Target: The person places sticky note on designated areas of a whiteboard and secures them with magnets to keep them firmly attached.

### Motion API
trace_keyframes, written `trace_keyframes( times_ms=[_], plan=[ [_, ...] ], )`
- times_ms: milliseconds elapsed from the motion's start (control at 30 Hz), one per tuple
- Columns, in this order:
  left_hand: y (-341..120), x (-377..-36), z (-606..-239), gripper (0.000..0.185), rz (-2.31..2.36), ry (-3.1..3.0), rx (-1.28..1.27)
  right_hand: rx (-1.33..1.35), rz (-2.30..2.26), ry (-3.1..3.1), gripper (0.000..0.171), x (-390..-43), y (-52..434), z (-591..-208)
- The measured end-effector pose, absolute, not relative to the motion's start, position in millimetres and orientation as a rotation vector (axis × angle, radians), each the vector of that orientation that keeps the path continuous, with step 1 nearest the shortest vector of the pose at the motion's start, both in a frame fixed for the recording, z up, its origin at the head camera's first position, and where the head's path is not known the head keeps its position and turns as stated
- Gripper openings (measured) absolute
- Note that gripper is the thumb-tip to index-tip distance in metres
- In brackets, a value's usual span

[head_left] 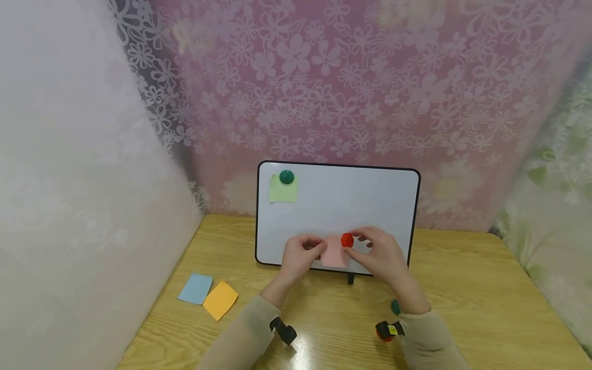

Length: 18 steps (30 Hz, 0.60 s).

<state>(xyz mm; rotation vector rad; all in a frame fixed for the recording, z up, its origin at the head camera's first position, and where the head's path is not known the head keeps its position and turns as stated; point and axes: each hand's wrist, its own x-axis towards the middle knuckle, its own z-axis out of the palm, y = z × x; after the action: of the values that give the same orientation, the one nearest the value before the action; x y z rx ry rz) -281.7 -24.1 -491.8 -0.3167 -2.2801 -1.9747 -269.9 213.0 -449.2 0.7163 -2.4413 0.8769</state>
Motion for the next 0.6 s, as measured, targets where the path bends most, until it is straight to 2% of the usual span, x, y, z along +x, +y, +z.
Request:
trace_keyframes(
  times_ms=[600],
  plan=[
    [-31, -295, -483, 0.015, -1.948, -2.232, -0.267, 0.647, 0.761, -2.353, 0.040, -278, 201, -450]
  ],
)
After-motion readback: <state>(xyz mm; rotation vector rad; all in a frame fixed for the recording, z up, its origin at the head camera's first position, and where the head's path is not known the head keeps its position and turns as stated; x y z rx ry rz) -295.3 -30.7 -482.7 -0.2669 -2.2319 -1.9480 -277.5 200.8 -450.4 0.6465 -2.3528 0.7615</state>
